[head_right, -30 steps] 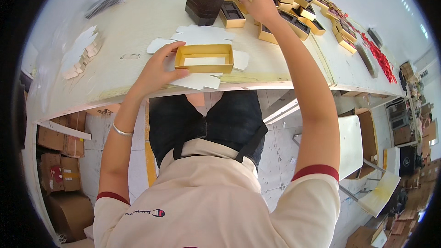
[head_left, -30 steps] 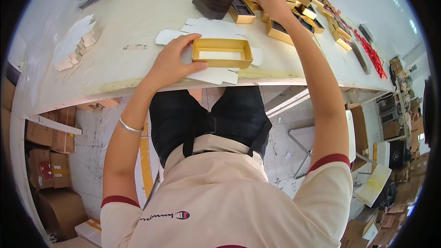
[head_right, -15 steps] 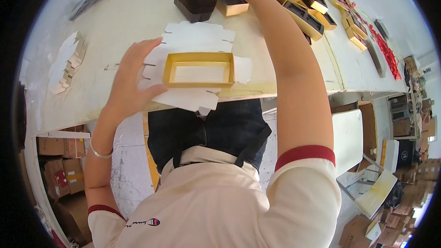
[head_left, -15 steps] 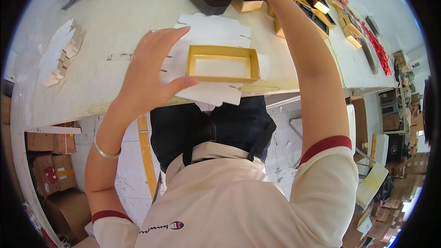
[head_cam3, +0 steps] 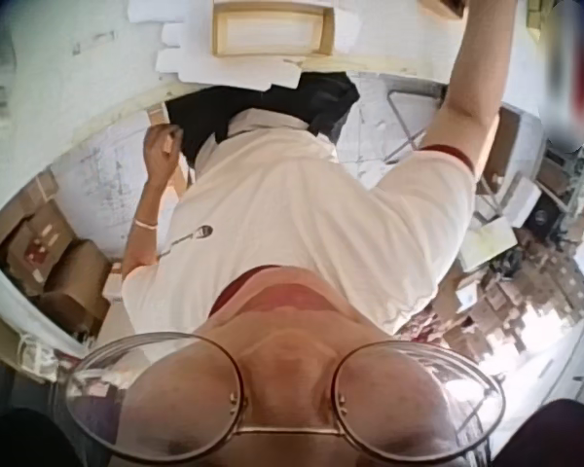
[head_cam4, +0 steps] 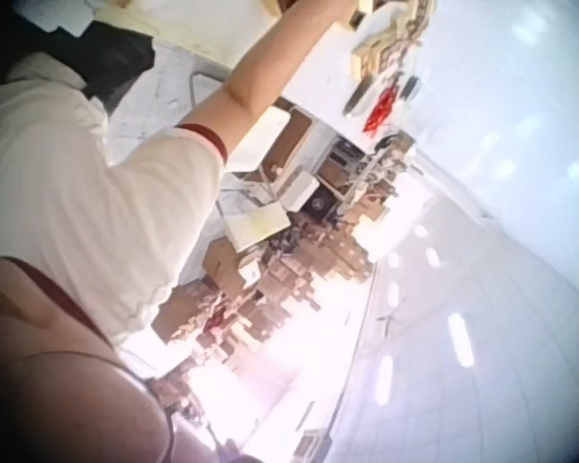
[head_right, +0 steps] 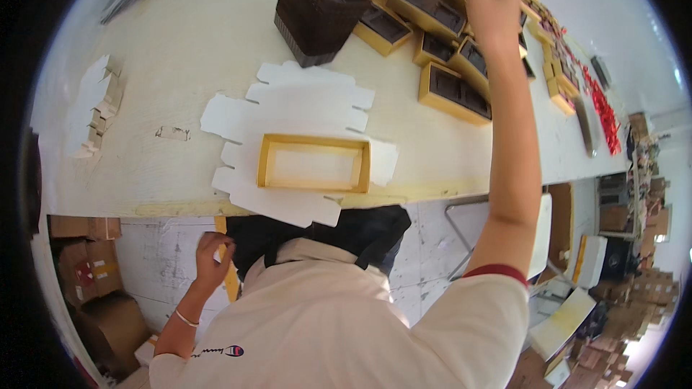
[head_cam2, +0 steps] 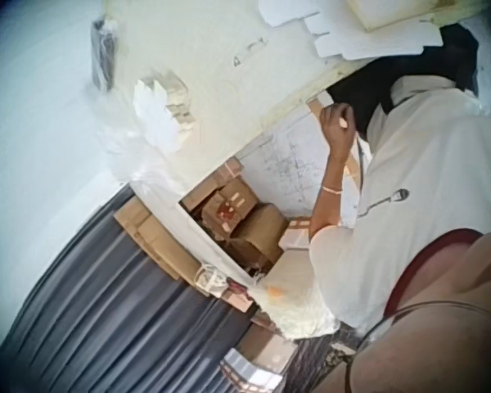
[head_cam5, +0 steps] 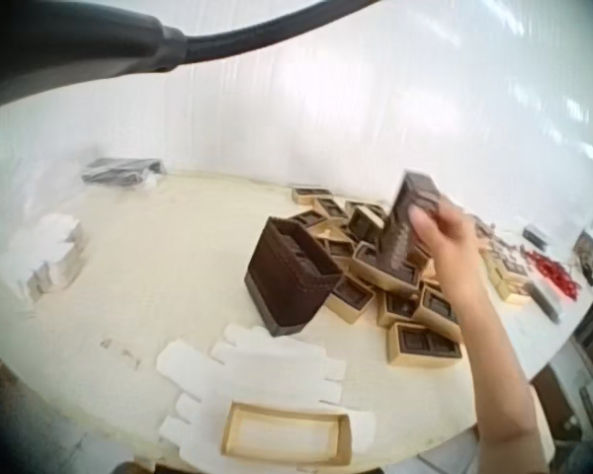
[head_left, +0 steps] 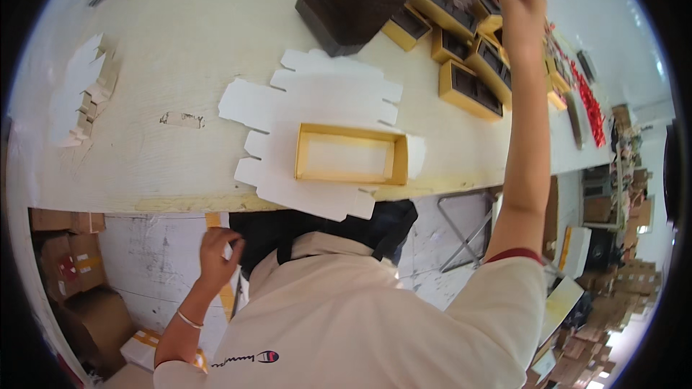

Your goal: The person folds flat cardboard pieces into small rectangular boxes and places black rectangular inserts inside them. The person repeats this process multiple times, stacking the finished boxes on the table.

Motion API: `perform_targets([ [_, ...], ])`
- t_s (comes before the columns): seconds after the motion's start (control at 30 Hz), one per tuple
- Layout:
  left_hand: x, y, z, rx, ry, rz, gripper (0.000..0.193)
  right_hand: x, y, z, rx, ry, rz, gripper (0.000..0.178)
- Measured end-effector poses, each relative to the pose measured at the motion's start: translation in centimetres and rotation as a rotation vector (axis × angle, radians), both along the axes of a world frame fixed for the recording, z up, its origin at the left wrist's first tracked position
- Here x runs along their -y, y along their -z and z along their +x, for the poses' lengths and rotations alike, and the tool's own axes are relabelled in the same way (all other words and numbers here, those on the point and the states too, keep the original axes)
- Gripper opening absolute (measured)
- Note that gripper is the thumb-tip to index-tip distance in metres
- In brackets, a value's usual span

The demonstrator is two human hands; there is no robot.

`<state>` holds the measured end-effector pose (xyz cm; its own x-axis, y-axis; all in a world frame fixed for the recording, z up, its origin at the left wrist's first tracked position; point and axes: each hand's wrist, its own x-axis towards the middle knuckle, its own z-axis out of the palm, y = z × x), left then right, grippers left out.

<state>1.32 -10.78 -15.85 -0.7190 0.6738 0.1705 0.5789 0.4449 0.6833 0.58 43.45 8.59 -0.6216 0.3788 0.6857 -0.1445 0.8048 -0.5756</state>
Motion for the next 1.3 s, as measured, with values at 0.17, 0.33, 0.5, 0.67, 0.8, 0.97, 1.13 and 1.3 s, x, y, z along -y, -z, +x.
perform_targets([
  [0.17,4.5,9.0,-0.4,0.165,-0.435,-0.256,0.075,4.8,4.5,3.3,-0.225,0.082,0.355,0.016],
  [0.33,8.2,18.8,4.9,0.601,-0.404,-0.413,0.042,6.3,8.0,4.4,-0.153,-0.101,0.487,0.029],
  [0.5,5.0,18.0,4.3,0.709,-0.413,-0.526,0.041,8.2,11.1,5.5,-0.165,-0.270,0.449,0.028],
  [0.67,3.3,15.4,3.1,0.759,-0.427,-0.622,0.039,9.9,11.4,4.4,-0.075,-0.358,0.145,0.013],
  [0.8,2.8,14.8,0.9,0.749,-0.405,-0.640,0.038,10.3,11.3,4.0,-0.022,-0.303,0.138,0.015],
  [0.97,2.0,16.7,-1.8,0.647,-0.351,-0.596,0.037,10.3,10.5,4.5,-0.040,-0.351,0.126,0.021],
  [1.13,1.1,18.8,-5.6,0.499,-0.268,-0.549,0.036,10.8,10.9,4.2,-0.141,-0.325,0.239,0.028],
  [1.3,1.8,19.8,-9.2,0.364,-0.133,-0.541,0.035,10.1,10.7,3.8,-0.165,-0.259,0.467,0.025],
])
